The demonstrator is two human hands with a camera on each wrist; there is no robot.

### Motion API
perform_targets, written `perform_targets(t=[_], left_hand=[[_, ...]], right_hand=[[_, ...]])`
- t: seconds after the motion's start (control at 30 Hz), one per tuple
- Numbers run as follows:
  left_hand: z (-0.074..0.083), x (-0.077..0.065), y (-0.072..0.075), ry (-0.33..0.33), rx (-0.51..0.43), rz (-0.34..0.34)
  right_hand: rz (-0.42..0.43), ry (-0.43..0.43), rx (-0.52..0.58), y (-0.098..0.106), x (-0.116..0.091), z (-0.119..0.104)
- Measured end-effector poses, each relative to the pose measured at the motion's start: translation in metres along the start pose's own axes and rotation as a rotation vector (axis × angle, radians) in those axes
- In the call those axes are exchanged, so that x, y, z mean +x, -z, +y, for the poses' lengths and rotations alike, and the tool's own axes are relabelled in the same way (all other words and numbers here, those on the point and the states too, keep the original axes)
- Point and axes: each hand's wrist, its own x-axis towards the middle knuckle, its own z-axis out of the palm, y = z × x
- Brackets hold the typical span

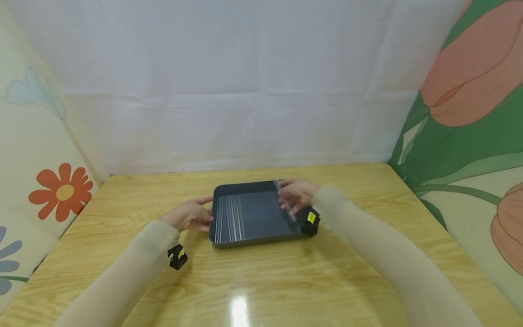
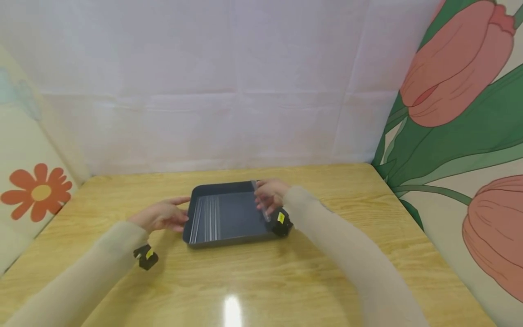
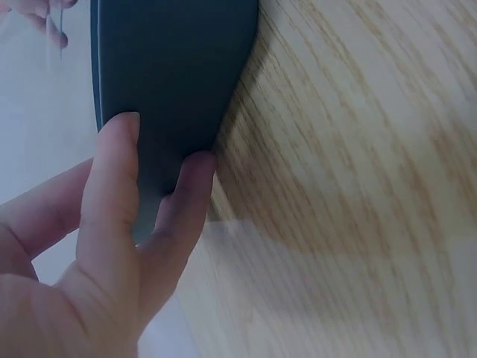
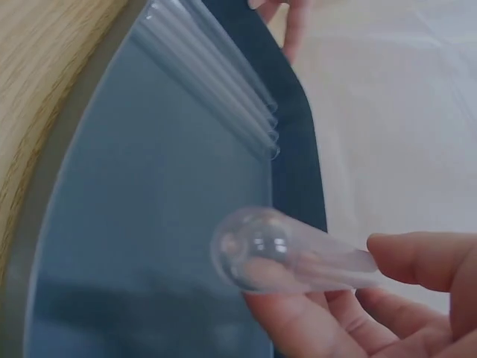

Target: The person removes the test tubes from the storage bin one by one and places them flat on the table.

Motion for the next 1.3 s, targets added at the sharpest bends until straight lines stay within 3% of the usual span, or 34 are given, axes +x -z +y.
perform_targets(t=[0.37,0.77,1.3], left_hand=[[-0.002,0.001,-0.001,0.005,0.005,0.031],[0.003,-0.001,-0.005,0.017,0.017,0.056],[0.004,-0.002,-0.005,0.002,0.028,0.044]], right_hand=[[-0.021,0.028,0.001,0.007,-0.01,-0.002],[0.01,0.044,0.025,0.016,-0.014,0.002],[-0.035,0.089,0.05,0.025,-0.021,0.004]])
